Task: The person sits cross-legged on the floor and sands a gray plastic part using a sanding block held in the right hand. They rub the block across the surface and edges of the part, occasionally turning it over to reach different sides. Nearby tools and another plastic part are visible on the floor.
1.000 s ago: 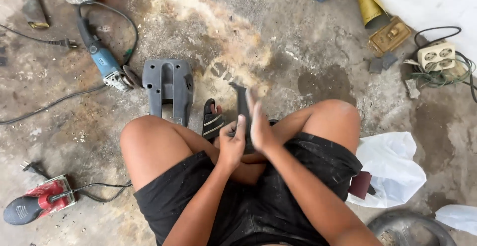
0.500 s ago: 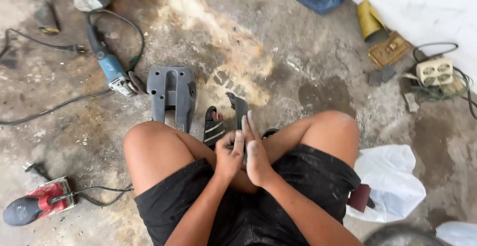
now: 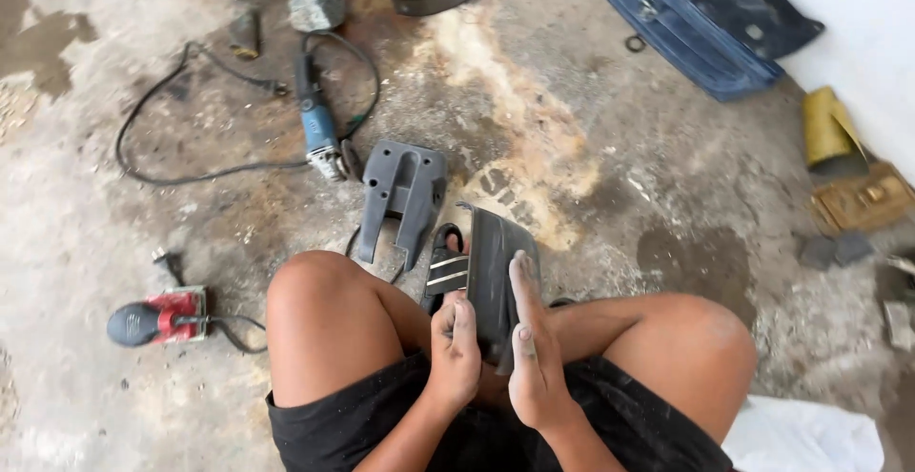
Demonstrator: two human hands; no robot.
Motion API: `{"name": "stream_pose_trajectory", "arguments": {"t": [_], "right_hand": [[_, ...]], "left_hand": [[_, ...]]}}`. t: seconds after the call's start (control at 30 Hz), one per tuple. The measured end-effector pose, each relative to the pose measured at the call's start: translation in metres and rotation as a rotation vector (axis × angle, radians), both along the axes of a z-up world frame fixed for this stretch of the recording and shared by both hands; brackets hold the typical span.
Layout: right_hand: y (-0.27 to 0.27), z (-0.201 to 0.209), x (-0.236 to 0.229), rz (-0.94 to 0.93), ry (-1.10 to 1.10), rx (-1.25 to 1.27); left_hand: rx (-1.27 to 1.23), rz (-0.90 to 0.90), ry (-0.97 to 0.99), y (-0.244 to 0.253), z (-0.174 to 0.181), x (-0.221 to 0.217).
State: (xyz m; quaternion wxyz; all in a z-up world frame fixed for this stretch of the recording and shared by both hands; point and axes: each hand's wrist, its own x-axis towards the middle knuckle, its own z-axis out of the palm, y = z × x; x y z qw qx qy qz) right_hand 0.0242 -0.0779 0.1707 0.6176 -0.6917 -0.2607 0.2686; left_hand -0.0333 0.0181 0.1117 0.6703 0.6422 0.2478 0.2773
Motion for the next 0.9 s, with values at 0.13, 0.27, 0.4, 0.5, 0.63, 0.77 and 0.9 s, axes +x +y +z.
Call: {"name": "stream_pose_trajectory", "arguments": {"t": [0.13,0.27,0.4,0.5,0.63,0.77,0.9], "right_hand": [[-0.004,-0.011,0.008,-0.090,-0.238,-0.053],[-0.002,-0.003,0.006,-0.174,-0.197,0.114],[-0.005,-0.010,-0.009,-0.211,-0.248,-0.029],[-0.003,-0.015,-0.012,-0.216,-0.433,0.008],[-0.010,-0.017,-0.023,-0.176,-0.457,-0.118],[-0.009,-0.011,-0.031,-0.298,-0.537,-0.161],[-0.008,0.006,-0.029,-0.391,-0.526,-0.206]], "left_hand": [[-0.157,0.088,-0.151,-0.012,0.008,-0.013],[-0.300,0.124,-0.169,-0.023,-0.004,-0.030],[-0.588,0.111,-0.250,-0.016,0.021,-0.040],[-0.386,0.060,-0.341,0.007,0.045,-0.035],[-0.920,0.100,-0.205,0.014,0.025,-0.038],[-0.981,0.234,0.018,-0.015,-0.086,-0.051],[-1.103,-0.202,-0.217,0.017,-0.020,-0.054]]}}
